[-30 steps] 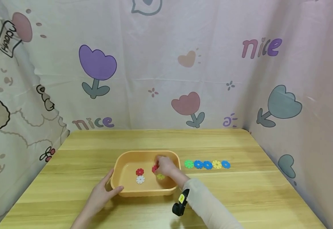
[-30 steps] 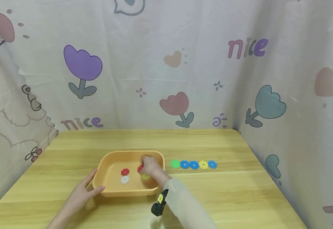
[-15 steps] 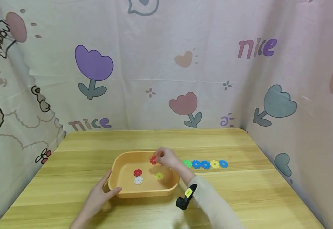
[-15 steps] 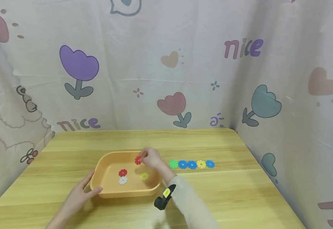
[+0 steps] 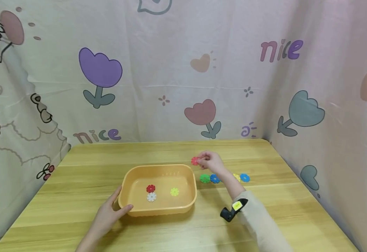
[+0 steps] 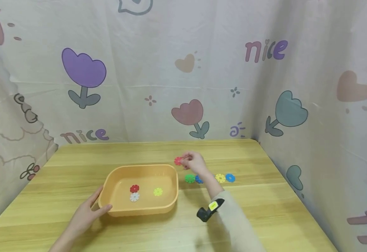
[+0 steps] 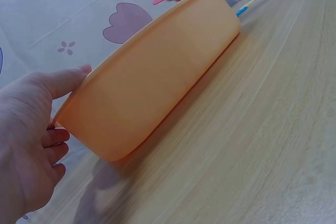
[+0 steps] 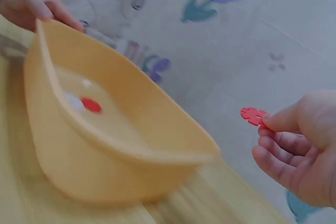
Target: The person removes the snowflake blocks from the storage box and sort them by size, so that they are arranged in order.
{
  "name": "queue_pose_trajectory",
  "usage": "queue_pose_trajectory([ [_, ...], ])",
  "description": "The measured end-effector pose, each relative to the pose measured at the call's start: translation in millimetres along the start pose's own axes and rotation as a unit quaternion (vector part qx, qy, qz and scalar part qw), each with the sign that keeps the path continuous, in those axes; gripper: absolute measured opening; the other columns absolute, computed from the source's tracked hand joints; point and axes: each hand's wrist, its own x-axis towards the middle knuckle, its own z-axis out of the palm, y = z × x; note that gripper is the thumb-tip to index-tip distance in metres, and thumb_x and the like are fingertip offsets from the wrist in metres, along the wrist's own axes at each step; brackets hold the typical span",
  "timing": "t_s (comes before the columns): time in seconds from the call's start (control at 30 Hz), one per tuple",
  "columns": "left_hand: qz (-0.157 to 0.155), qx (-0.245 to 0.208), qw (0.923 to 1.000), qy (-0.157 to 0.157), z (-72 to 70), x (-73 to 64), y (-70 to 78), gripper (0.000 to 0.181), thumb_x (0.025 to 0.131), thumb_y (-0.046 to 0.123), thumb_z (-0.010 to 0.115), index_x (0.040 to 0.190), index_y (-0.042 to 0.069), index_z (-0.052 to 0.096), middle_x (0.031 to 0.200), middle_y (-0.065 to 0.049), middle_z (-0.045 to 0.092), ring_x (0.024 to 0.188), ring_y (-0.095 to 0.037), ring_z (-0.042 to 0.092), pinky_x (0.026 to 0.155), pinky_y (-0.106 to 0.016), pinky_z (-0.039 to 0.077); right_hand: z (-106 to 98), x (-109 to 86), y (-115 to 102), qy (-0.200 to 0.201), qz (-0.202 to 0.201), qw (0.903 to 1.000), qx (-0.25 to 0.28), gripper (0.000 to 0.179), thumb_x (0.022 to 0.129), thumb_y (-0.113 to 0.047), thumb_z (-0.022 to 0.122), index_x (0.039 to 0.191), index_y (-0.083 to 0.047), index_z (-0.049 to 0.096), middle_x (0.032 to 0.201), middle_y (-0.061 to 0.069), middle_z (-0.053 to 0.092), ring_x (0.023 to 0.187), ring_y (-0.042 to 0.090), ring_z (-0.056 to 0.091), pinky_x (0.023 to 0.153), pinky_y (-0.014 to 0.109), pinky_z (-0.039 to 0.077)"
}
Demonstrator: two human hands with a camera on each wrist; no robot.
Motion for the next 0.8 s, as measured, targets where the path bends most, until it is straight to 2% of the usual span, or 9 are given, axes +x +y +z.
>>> queue_pose_trajectory([
  [0.13,-0.002,-0.002,1.0000,-0.001,-0.1,-0.3,-0.7,0.090,0.083,0.039,0.067,0.148,0.002,0.015,0.146,-0.031,0.017,0.130,-0.053,0.016,0.099,-0.068,0.017,-33.5,-8.9,13.0,0.025,0.025,0.9992,0.016,0.023,0.086,0.002,0.060,0.105,0.013,0.053,0.078,0.008,0.062,0.065,0.013,0.058,0.071,0.037,0.055],
  [0.27,-0.006,-0.008,0.9999,-0.004,-0.5,-0.3,-1.3,0.091,0.083,0.039,0.067,0.148,0.003,0.015,0.147,-0.031,0.016,0.131,-0.053,0.015,0.099,-0.069,0.016,-67.5,-19.3,26.5,0.061,0.050,0.9965,0.028,0.027,0.087,0.002,0.060,0.108,0.016,0.050,0.079,0.005,0.061,0.064,0.009,0.058,0.068,0.030,0.055],
  [0.43,-0.009,-0.014,0.9998,-0.007,-1.0,-1.2,0.3,0.091,0.083,0.039,0.068,0.148,0.004,0.014,0.147,-0.031,0.014,0.131,-0.053,0.013,0.099,-0.069,0.015,-109.2,-34.8,47.2,0.096,0.076,0.9924,0.011,0.029,0.090,-0.004,0.059,0.110,0.015,0.049,0.080,0.001,0.061,0.068,0.008,0.059,0.067,0.027,0.054],
  [0.5,-0.010,-0.015,0.9998,-0.008,-1.0,-1.2,0.7,0.092,0.083,0.039,0.068,0.148,0.004,0.014,0.148,-0.031,0.014,0.131,-0.052,0.013,0.099,-0.069,0.014,-124.8,-39.7,58.4,0.114,0.092,0.9892,0.007,0.031,0.090,-0.004,0.058,0.112,0.015,0.048,0.079,-0.002,0.061,0.070,0.008,0.060,0.066,0.026,0.054],
  [0.57,-0.011,-0.015,0.9998,-0.007,-0.7,-0.9,0.8,0.092,0.083,0.039,0.068,0.148,0.004,0.014,0.147,-0.031,0.015,0.131,-0.052,0.013,0.099,-0.069,0.014,-142.1,-40.7,79.6,0.133,0.103,0.9856,0.013,0.025,0.089,-0.006,0.059,0.108,0.010,0.052,0.077,-0.004,0.061,0.070,0.007,0.060,0.064,0.024,0.053],
  [0.73,-0.014,-0.017,0.9997,-0.005,-0.8,0.2,0.5,0.091,0.083,0.038,0.068,0.148,0.004,0.014,0.147,-0.031,0.016,0.131,-0.052,0.014,0.100,-0.069,0.014,-164.2,-50.6,103.9,0.171,0.128,0.9768,-0.017,0.017,0.087,-0.004,0.059,0.098,0.009,0.055,0.070,-0.005,0.059,0.063,0.006,0.056,0.056,0.021,0.050],
  [0.8,-0.014,-0.016,0.9997,-0.005,-0.6,0.5,0.4,0.091,0.083,0.038,0.068,0.148,0.005,0.014,0.146,-0.032,0.017,0.131,-0.052,0.014,0.100,-0.069,0.014,-165.8,-58.1,100.5,0.180,0.142,0.9721,-0.048,0.021,0.088,-0.002,0.057,0.100,0.015,0.053,0.069,-0.002,0.058,0.061,0.007,0.055,0.054,0.021,0.050],
])
